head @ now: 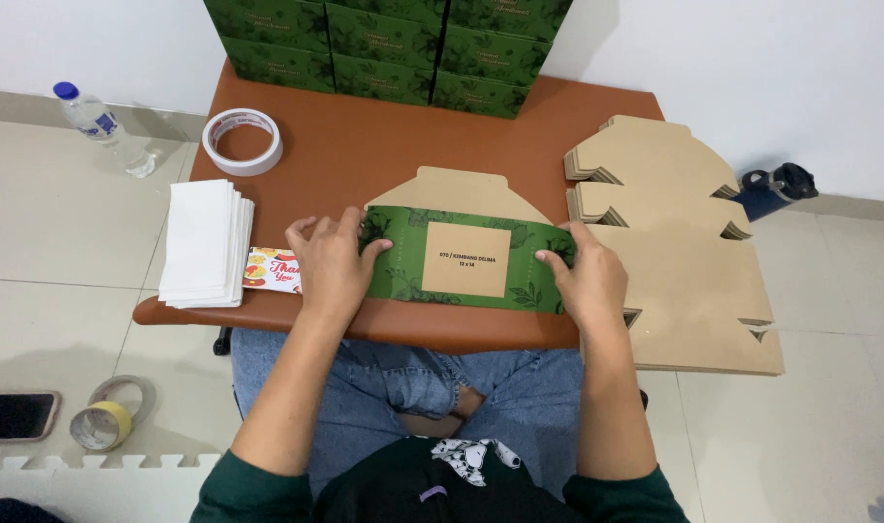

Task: Assembling a cardboard box from a flat cutout by folding flaps and securing them with a sticker.

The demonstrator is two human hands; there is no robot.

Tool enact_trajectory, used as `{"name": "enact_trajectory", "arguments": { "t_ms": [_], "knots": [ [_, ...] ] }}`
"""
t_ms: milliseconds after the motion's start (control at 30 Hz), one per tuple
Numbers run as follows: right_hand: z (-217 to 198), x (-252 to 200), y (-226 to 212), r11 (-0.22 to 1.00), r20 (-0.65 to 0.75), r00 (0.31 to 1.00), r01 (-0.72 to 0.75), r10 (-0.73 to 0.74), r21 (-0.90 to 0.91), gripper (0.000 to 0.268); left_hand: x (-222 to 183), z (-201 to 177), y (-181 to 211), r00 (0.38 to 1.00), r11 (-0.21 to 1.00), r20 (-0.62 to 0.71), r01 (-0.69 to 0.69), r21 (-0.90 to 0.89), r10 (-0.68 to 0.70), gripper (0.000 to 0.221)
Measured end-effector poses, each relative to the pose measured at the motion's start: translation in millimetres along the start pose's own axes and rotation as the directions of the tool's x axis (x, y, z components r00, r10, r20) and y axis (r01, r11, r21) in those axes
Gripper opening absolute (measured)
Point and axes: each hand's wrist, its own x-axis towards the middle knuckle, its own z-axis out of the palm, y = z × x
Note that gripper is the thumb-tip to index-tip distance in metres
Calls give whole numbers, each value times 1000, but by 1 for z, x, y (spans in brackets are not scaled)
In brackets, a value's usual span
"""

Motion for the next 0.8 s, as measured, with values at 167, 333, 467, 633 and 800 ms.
{"name": "enact_trajectory", "arguments": {
  "t_ms": [167,333,467,633,800],
  "knots": [
    [1,-5,-20,994,20,1000,4,-2,-105,46,-4,23,-6,1000,995,-5,-13,99,13,47],
    [12,-11,-25,975,-70,983,160,-172,-157,65,-4,1,20,998,970,-53,-14,242,28,76],
    [36,-16,-20,966,60,967,251,-247,-64,50,-10,10,34,984,994,147,-109,17,105,45],
    [48,-32,-33,971,189,960,225,-207,-76,53,-15,15,56,895,994,434,-94,-50,106,51],
    [41,-46,-69,974,367,912,221,-185,-56,64,-11,16,60,838,987,523,-149,-54,155,54]
  ]
}}
